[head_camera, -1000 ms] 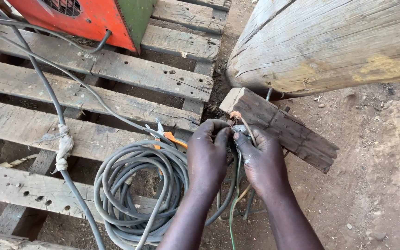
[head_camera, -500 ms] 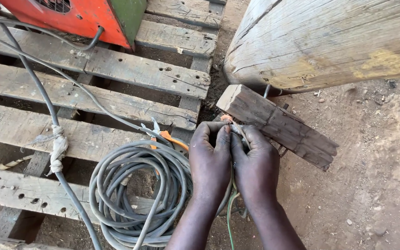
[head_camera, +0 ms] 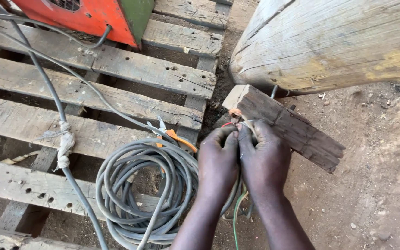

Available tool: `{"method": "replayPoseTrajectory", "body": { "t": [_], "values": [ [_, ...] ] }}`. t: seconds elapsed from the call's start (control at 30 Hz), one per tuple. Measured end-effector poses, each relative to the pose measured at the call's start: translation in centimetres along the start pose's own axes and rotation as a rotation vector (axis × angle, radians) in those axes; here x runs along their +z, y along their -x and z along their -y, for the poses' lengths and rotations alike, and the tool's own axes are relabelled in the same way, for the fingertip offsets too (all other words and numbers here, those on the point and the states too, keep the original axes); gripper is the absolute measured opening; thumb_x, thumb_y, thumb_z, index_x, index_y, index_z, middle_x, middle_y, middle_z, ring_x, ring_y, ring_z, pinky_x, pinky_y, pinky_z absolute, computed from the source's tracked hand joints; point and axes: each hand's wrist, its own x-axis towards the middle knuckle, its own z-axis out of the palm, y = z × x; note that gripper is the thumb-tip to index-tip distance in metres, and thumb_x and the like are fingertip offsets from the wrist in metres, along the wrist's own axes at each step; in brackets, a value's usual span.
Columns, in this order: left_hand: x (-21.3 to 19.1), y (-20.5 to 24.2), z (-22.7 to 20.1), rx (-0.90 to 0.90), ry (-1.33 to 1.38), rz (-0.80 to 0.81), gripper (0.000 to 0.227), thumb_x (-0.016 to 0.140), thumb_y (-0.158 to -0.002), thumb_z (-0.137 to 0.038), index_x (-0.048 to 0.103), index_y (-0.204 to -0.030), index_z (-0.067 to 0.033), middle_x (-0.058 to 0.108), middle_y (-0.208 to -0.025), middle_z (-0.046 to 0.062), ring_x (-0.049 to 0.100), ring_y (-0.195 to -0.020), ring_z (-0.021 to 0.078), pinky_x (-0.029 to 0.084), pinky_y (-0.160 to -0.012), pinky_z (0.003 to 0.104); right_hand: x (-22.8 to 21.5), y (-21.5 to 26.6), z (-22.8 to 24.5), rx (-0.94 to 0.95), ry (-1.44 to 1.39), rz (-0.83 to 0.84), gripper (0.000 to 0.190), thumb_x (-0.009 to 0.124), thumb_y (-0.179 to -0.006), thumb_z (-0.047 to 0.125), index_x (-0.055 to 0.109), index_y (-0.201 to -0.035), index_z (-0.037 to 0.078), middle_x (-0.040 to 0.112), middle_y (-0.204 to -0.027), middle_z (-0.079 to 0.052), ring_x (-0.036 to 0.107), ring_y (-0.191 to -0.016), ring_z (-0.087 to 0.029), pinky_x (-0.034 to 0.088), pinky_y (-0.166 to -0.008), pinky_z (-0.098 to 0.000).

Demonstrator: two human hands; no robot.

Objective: Connecting electrical wires by stripping insulation with pliers and twisting the strands together.

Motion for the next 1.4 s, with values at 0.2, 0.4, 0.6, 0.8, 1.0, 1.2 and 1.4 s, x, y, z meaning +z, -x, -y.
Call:
{"method": "replayPoseTrajectory", "body": {
  "t": [0.2, 0.4, 0.6, 0.8, 1.0, 1.2, 1.4],
  "values": [
    [1.3, -1.6, 2.3, -0.299, 0.453, 0.062, 0.024, 0.064, -0.096, -0.015, 0.074, -0.101, 0.0056, 0.061, -0.065, 0.004, 0.058, -0.055, 0.0088, 0.047, -0.047, 0.018, -0.1, 0.4, 1.0, -0.004, 0.078, -0.045, 0.012, 0.077, -0.093, 0.025, 0.075, -0.082, 0.018, 0.065, -0.059, -0.01, 0.068, -0.063, -0.032, 0.052, -0.06, -0.0466],
    [1.3, -2.7, 2.6, -0.345, 0.569, -0.017, 0.017, 0.073, -0.089, -0.013, 0.074, -0.091, 0.0042, 0.06, -0.056, 0.004, 0.058, -0.045, 0.0077, 0.044, -0.041, 0.018, 0.3, 0.9, 0.8, -0.149, 0.229, -0.087, 0.019, 0.076, -0.09, 0.018, 0.074, -0.103, 0.005, 0.072, -0.077, -0.021, 0.072, -0.078, -0.044, 0.054, -0.067, -0.0597],
    [0.1, -2.8, 0.6, -0.322, 0.247, -0.078, 0.028, 0.077, -0.087, -0.021, 0.061, -0.067, -0.0126, 0.059, -0.062, -0.003, 0.049, -0.061, 0.0062, 0.043, -0.057, 0.027, -0.3, 1.7, 0.8, -0.363, 0.297, -0.007, 0.019, 0.071, -0.088, 0.013, 0.07, -0.106, 0.01, 0.069, -0.089, -0.009, 0.064, -0.077, -0.036, 0.047, -0.059, -0.0502],
    [-0.2, -2.2, 0.6, -0.217, 0.234, -0.048, 0.027, 0.072, -0.086, -0.012, 0.058, -0.063, -0.0134, 0.058, -0.063, -0.002, 0.049, -0.063, 0.0066, 0.042, -0.059, 0.027, 0.1, 1.3, 0.8, -0.331, 0.297, -0.035, 0.025, 0.072, -0.086, 0.006, 0.071, -0.111, 0.009, 0.067, -0.102, -0.011, 0.068, -0.086, -0.037, 0.051, -0.058, -0.0506],
    [-1.3, -0.9, -0.6, -0.284, 0.295, -0.039, 0.021, 0.067, -0.09, -0.014, 0.079, -0.096, 0.0015, 0.066, -0.068, 0.013, 0.061, -0.061, 0.0137, 0.052, -0.052, 0.022, -0.7, 0.6, 2.6, -0.259, 0.351, 0.017, 0.026, 0.079, -0.086, 0.01, 0.075, -0.111, 0.004, 0.072, -0.093, -0.011, 0.075, -0.089, -0.029, 0.063, -0.073, -0.0437],
    [-1.4, -1.7, 0.1, -0.292, 0.28, 0.06, 0.03, 0.067, -0.095, -0.018, 0.076, -0.111, 0.0059, 0.066, -0.072, 0.01, 0.059, -0.059, 0.0109, 0.056, -0.051, 0.024, 0.2, 0.8, 2.9, -0.145, 0.322, 0.023, 0.023, 0.074, -0.092, 0.013, 0.074, -0.113, 0.004, 0.073, -0.094, -0.015, 0.074, -0.092, -0.034, 0.061, -0.076, -0.0485],
    [-0.2, -2.5, 1.5, -0.336, 0.474, 0.1, 0.026, 0.071, -0.094, -0.012, 0.072, -0.104, 0.0122, 0.054, -0.056, 0.009, 0.052, -0.042, 0.0103, 0.041, -0.035, 0.019, -0.9, 1.1, 4.4, 0.245, 0.004, 0.104, 0.016, 0.066, -0.094, 0.022, 0.079, -0.098, 0.015, 0.075, -0.074, -0.009, 0.076, -0.081, -0.03, 0.058, -0.076, -0.0459]
  ]
}}
